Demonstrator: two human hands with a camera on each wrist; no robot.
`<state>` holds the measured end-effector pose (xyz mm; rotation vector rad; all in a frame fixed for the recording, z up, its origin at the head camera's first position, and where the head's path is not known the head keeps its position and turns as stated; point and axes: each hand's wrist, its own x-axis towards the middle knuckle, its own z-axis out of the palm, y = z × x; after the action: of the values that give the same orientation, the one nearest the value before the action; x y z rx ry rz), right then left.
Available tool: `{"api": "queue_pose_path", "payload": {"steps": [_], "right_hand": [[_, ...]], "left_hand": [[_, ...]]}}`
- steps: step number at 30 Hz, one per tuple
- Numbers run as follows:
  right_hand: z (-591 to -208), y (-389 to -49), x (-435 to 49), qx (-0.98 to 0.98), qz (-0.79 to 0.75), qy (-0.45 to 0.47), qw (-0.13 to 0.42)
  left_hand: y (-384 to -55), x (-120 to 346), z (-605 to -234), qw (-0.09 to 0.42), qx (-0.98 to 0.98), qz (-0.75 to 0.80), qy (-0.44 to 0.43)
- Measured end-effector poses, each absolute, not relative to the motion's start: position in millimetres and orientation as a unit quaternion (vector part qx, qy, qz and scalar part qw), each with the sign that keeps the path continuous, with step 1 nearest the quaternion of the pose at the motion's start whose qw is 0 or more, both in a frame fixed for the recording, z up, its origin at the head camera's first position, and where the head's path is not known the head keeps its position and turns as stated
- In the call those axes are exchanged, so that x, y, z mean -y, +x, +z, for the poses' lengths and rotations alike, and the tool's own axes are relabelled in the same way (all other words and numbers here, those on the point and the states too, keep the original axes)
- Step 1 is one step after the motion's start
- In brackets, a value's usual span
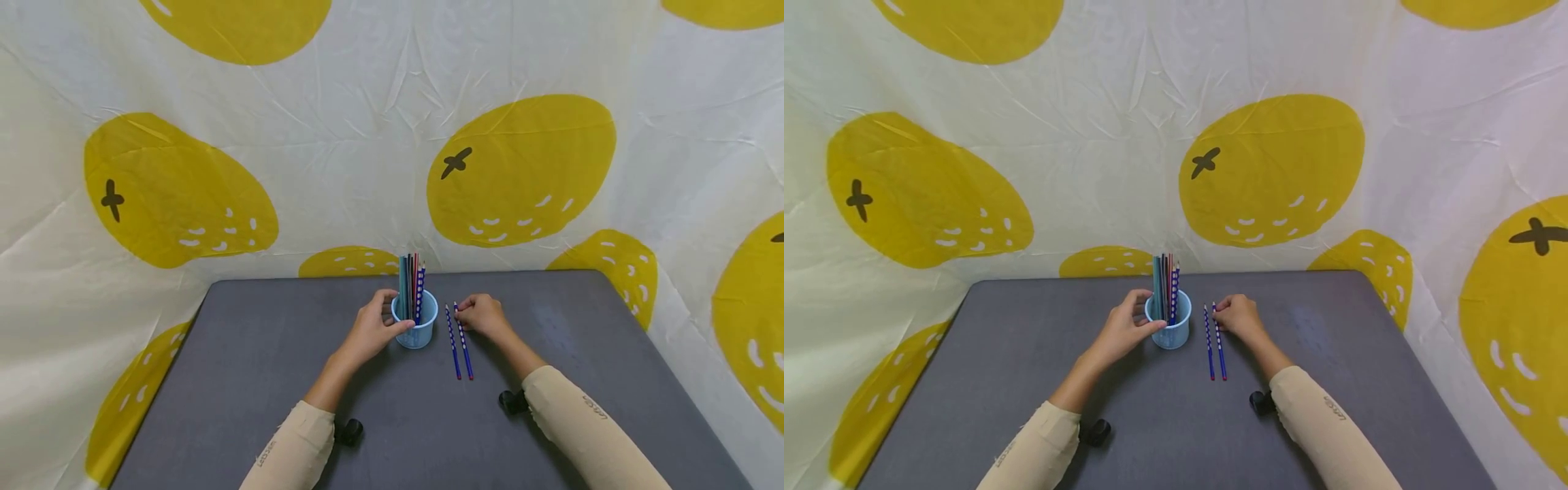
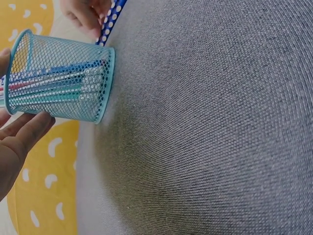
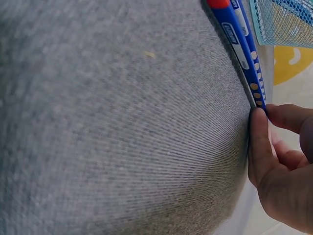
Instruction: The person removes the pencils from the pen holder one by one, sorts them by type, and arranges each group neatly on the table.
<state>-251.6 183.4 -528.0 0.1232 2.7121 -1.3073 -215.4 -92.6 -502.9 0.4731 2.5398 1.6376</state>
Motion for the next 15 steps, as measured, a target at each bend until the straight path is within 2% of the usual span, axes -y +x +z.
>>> {"api": "queue_pose_path", "payload": {"steps": [15], "right_hand": [[-531.2, -252.4, -182.4, -0.916, -0.398, 0.024, 0.04]], "left_hand": [[-216.9, 91.8, -505.6, 0.033, -0.826, 0.538, 0.165]]}}
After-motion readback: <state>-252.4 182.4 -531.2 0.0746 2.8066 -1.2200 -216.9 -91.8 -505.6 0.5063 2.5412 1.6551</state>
